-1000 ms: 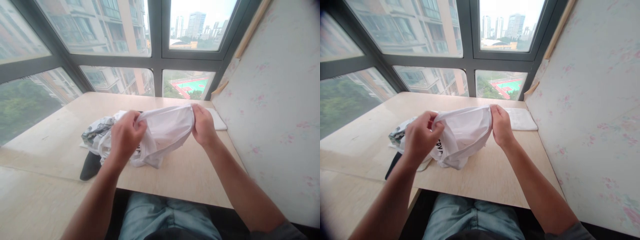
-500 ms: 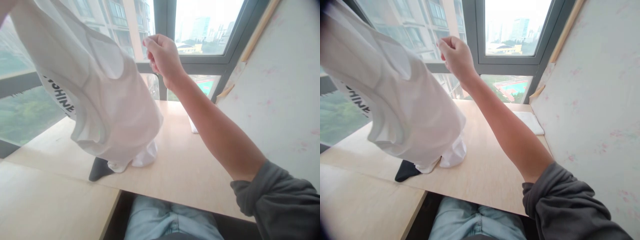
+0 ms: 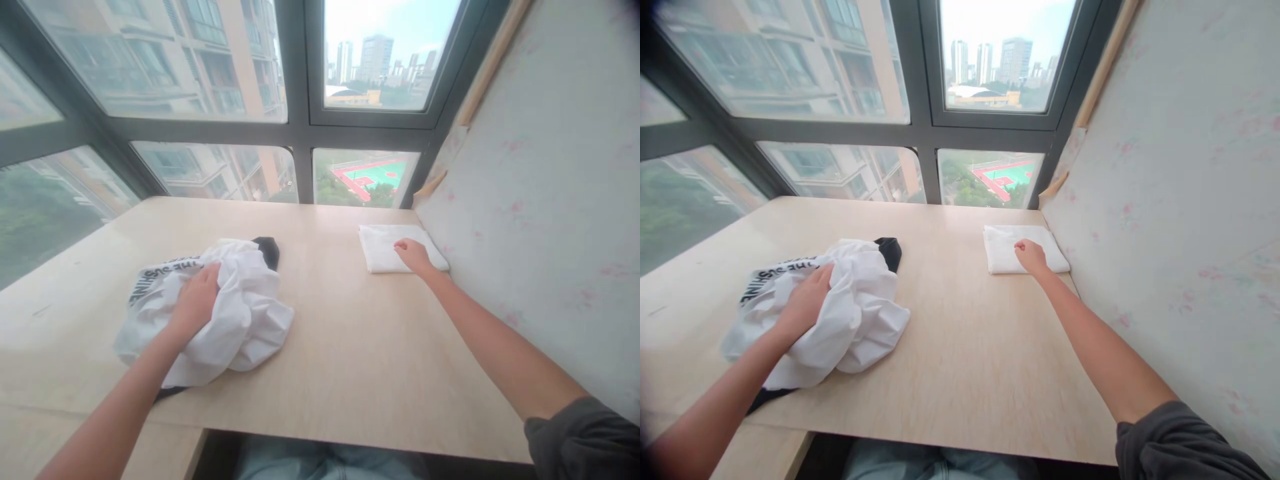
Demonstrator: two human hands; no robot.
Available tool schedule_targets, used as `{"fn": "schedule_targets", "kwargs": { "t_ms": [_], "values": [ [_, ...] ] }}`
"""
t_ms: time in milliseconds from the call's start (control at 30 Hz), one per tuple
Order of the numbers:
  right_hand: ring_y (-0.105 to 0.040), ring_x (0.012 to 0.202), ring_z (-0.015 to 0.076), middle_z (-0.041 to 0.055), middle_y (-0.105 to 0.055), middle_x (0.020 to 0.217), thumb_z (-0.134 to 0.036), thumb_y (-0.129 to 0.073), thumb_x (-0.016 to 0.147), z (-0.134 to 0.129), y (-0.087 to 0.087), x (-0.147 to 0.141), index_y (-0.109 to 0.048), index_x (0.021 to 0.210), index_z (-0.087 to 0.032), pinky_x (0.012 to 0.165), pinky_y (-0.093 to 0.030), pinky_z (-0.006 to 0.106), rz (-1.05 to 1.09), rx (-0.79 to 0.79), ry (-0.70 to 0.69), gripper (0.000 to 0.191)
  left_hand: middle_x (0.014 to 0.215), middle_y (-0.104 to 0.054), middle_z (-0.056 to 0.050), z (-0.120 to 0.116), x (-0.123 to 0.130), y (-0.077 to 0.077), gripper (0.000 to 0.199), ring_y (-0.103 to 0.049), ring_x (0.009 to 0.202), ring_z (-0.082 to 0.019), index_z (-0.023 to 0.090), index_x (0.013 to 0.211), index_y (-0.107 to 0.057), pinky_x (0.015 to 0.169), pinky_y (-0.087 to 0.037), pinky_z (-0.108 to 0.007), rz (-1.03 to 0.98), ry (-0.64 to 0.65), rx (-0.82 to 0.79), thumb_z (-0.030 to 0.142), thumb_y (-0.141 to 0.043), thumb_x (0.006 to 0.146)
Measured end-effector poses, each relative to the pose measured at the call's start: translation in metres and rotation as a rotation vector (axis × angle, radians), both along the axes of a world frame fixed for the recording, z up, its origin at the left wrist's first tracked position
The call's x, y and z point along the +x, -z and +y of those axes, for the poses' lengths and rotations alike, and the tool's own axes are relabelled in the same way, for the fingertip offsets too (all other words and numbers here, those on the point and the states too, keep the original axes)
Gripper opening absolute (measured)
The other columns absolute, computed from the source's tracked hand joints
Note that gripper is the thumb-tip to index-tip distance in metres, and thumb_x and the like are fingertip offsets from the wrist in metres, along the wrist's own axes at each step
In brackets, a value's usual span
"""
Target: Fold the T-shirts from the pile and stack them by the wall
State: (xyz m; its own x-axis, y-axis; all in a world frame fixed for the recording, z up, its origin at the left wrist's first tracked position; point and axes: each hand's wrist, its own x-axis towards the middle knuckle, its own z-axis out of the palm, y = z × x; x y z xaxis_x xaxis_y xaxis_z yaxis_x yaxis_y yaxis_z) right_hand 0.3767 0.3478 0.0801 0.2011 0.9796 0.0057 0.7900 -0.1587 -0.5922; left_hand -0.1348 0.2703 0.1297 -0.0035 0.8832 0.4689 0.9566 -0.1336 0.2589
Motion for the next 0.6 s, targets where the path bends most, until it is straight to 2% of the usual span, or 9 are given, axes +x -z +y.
{"fn": "schedule_targets", "kwargs": {
  "t_ms": [67,100,167,233,300,367,433,500,600],
  "values": [
    [-0.063,0.107,0.0245,0.0177,-0.069,0.113,-0.015,-0.051,0.087,0.005,0.013,0.027,-0.07,0.105,-0.009,0.092,-0.045,0.034,-0.126,-0.022,0.023,0.027,0.123,-0.068,-0.014,0.001,-0.01,0.024,0.035,-0.064,0.111,-0.031,0.017,0.107,-0.063,0.096,-0.05,-0.047,0.033,-0.006,-0.043,0.03,-0.06,0.075],
    [-0.062,0.11,0.0241,0.0168,-0.069,0.115,-0.015,-0.052,0.087,0.009,0.019,0.034,-0.07,0.107,-0.01,0.094,-0.043,0.032,-0.176,-0.034,0.015,0.028,0.125,-0.068,-0.011,0.002,-0.014,0.026,0.035,-0.063,0.114,-0.031,0.019,0.108,-0.063,0.099,-0.049,-0.048,0.048,-0.006,-0.025,0.028,-0.059,0.075],
    [-0.059,0.114,0.0227,0.0156,-0.066,0.121,-0.016,-0.056,0.086,0.02,0.03,0.041,-0.068,0.116,-0.011,0.096,-0.042,0.03,-0.256,-0.054,-0.015,0.032,0.125,-0.069,-0.002,0.0,-0.012,0.015,0.03,-0.063,0.116,-0.027,0.024,0.105,-0.065,0.103,-0.047,-0.048,0.04,0.003,0.08,0.026,-0.056,0.076],
    [-0.056,0.116,0.023,0.0165,-0.063,0.126,-0.018,-0.058,0.087,0.034,0.04,0.041,-0.066,0.122,-0.012,0.096,-0.041,0.03,-0.322,-0.068,-0.035,0.036,0.125,-0.069,0.005,-0.013,0.004,-0.005,0.027,-0.063,0.117,-0.025,0.03,0.103,-0.068,0.106,-0.046,-0.048,-0.009,0.025,0.223,0.024,-0.054,0.08],
    [-0.055,0.116,0.0246,0.0181,-0.061,0.125,-0.019,-0.055,0.09,0.047,0.049,0.039,-0.067,0.12,-0.012,0.093,-0.042,0.031,-0.38,-0.081,-0.04,0.032,0.12,-0.07,0.006,-0.036,0.035,-0.019,0.031,-0.065,0.115,-0.024,0.034,0.106,-0.07,0.104,-0.049,-0.046,-0.114,0.032,0.328,0.021,-0.056,0.082],
    [-0.054,0.114,0.026,0.0187,-0.062,0.12,-0.019,-0.048,0.094,0.057,0.054,0.039,-0.07,0.111,-0.012,0.088,-0.043,0.032,-0.432,-0.092,-0.042,0.028,0.11,-0.073,0.004,-0.061,0.071,-0.017,0.031,-0.069,0.103,-0.023,0.035,0.104,-0.071,0.099,-0.052,-0.044,-0.205,0.116,0.342,0.018,-0.06,0.08],
    [-0.055,0.11,0.0259,0.0177,-0.063,0.113,-0.019,-0.045,0.095,0.062,0.056,0.04,-0.071,0.103,-0.013,0.083,-0.042,0.032,-0.478,-0.097,-0.051,0.028,0.104,-0.074,0.001,-0.081,0.105,0.004,0.031,-0.07,0.095,-0.02,0.033,0.101,-0.07,0.09,-0.056,-0.037,-0.299,0.295,0.21,0.013,-0.059,0.081],
    [-0.055,0.106,0.0245,0.0157,-0.064,0.109,-0.02,-0.046,0.095,0.063,0.057,0.043,-0.071,0.099,-0.015,0.079,-0.042,0.031,-0.516,-0.093,-0.063,0.027,0.101,-0.074,0.0,-0.092,0.135,0.036,0.03,-0.071,0.092,-0.017,0.03,0.099,-0.069,0.083,-0.057,-0.029,-0.369,0.477,0.043,0.008,-0.055,0.084],
    [-0.056,0.104,0.0231,0.0134,-0.065,0.108,-0.023,-0.046,0.095,0.057,0.055,0.046,-0.071,0.097,-0.017,0.075,-0.04,0.029,-0.556,-0.062,-0.055,0.025,0.097,-0.074,-0.004,-0.094,0.17,0.084,0.027,-0.071,0.09,-0.015,0.024,0.096,-0.069,0.079,-0.057,-0.025,-0.481,0.575,-0.18,0.008,-0.047,0.089]
  ]
}}
